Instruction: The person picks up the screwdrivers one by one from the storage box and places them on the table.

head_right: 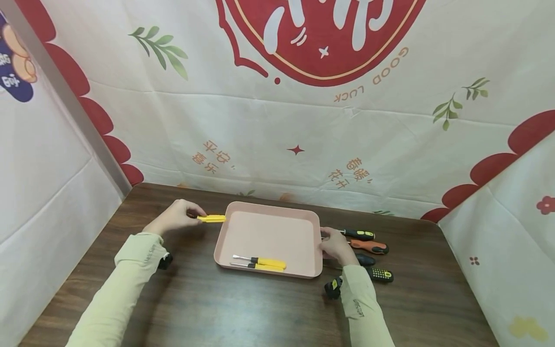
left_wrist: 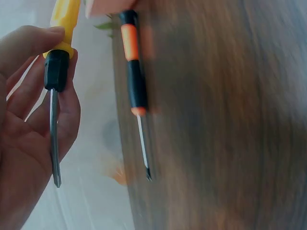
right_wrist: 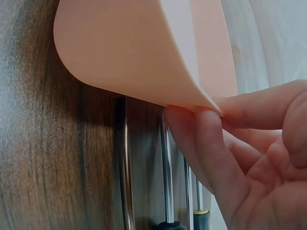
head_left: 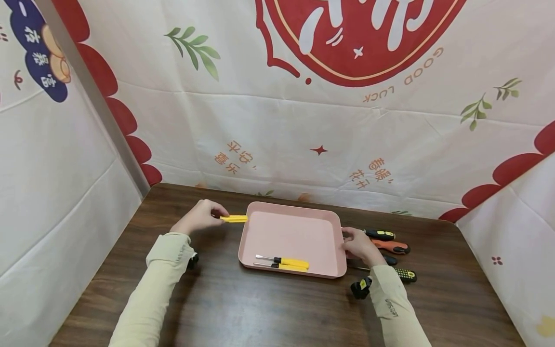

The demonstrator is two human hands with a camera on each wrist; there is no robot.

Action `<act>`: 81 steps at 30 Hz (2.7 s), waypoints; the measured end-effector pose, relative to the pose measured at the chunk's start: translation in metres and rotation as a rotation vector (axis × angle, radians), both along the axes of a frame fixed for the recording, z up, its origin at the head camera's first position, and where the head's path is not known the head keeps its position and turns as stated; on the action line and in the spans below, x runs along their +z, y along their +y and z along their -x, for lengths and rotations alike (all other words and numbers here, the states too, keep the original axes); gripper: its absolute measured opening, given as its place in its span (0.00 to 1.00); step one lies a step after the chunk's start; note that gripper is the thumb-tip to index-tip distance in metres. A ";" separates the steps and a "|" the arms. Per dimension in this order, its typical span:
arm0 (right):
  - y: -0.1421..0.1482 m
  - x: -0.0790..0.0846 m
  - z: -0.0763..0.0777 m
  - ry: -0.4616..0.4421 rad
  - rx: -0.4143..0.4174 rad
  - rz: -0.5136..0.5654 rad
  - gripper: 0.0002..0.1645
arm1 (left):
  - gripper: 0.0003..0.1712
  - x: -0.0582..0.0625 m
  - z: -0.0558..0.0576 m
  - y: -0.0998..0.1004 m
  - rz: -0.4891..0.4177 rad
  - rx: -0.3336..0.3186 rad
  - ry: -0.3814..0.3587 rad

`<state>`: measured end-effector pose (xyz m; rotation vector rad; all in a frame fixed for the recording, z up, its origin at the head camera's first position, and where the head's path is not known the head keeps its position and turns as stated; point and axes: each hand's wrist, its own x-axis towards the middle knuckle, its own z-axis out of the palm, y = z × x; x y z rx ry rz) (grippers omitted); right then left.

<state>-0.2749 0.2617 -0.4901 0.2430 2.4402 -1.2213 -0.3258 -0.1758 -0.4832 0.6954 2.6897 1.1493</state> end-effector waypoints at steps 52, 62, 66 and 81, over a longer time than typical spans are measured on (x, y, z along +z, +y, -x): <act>0.000 -0.003 -0.001 0.008 -0.021 0.015 0.35 | 0.08 -0.050 0.003 -0.005 0.072 0.055 0.107; 0.001 -0.005 0.001 0.015 -0.019 0.000 0.35 | 0.09 -0.050 0.002 -0.003 0.091 0.066 0.123; 0.001 -0.004 0.001 0.022 -0.011 0.003 0.35 | 0.10 -0.051 0.003 -0.003 0.096 0.062 0.137; 0.001 -0.006 0.001 0.017 -0.018 -0.012 0.35 | 0.11 -0.050 0.002 -0.003 0.090 0.054 0.157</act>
